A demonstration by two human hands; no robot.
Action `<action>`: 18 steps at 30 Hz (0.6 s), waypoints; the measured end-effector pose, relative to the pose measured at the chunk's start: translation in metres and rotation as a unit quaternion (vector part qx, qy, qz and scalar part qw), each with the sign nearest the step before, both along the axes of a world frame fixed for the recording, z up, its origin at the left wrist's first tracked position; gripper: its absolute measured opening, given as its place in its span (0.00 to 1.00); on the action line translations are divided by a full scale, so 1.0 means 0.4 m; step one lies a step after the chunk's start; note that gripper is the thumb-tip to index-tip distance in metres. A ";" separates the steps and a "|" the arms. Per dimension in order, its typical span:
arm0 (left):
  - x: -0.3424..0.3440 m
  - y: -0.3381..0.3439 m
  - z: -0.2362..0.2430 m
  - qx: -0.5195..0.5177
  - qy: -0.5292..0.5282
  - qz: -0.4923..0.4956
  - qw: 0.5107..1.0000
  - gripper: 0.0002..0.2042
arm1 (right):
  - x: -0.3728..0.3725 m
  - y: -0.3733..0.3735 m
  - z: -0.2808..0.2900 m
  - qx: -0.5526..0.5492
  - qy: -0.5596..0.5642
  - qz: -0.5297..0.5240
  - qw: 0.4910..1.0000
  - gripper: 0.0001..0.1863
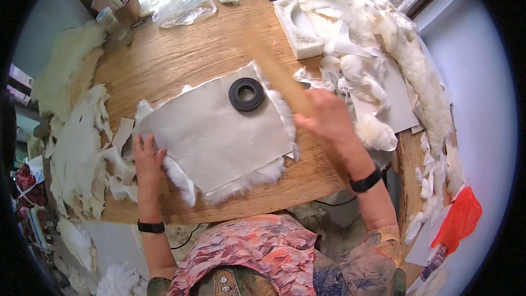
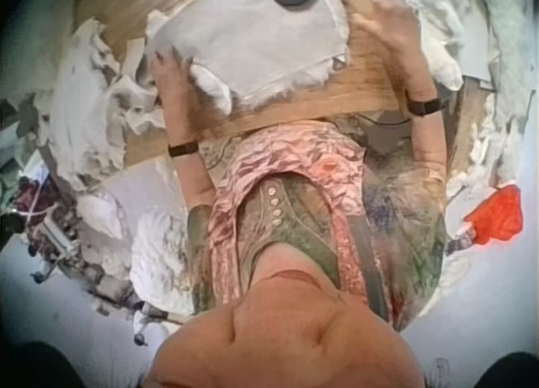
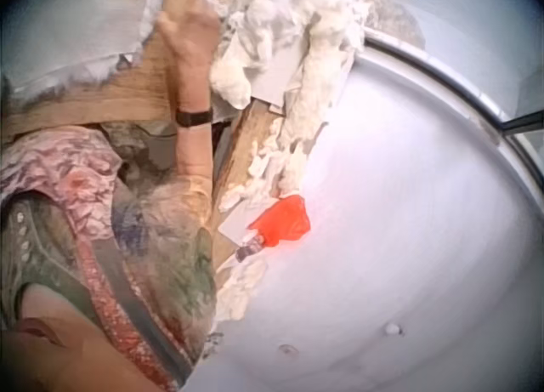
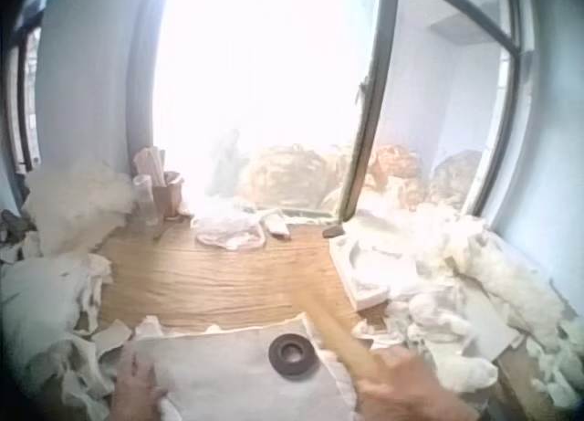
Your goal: The recorder is hand-sewing pieces of white fur together and trimming them using a leather knife.
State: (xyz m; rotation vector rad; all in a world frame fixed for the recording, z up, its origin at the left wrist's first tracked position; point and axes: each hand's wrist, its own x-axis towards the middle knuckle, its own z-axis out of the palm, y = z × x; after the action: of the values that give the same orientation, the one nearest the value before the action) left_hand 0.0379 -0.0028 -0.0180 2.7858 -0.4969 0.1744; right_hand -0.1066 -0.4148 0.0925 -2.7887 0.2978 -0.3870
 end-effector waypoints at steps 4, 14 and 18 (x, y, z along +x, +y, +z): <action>-0.001 0.009 -0.014 -0.047 0.044 0.045 0.997 0.29 | 0.087 0.217 -0.050 0.023 0.130 0.159 0.978 0.24; -0.008 0.013 -0.039 -0.028 0.009 0.040 0.999 0.34 | 0.155 0.155 -0.167 0.063 -0.026 0.186 0.980 0.25; -0.005 0.003 -0.011 -0.029 0.008 0.047 0.998 0.33 | 0.260 -0.072 -0.152 -0.073 0.152 -0.005 0.986 0.19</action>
State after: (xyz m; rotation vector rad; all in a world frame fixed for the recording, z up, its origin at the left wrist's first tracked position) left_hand 0.0359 -0.0015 -0.0226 2.7523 -0.3525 0.1841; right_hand -0.0024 -0.4437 0.0318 -2.9888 0.3644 0.0188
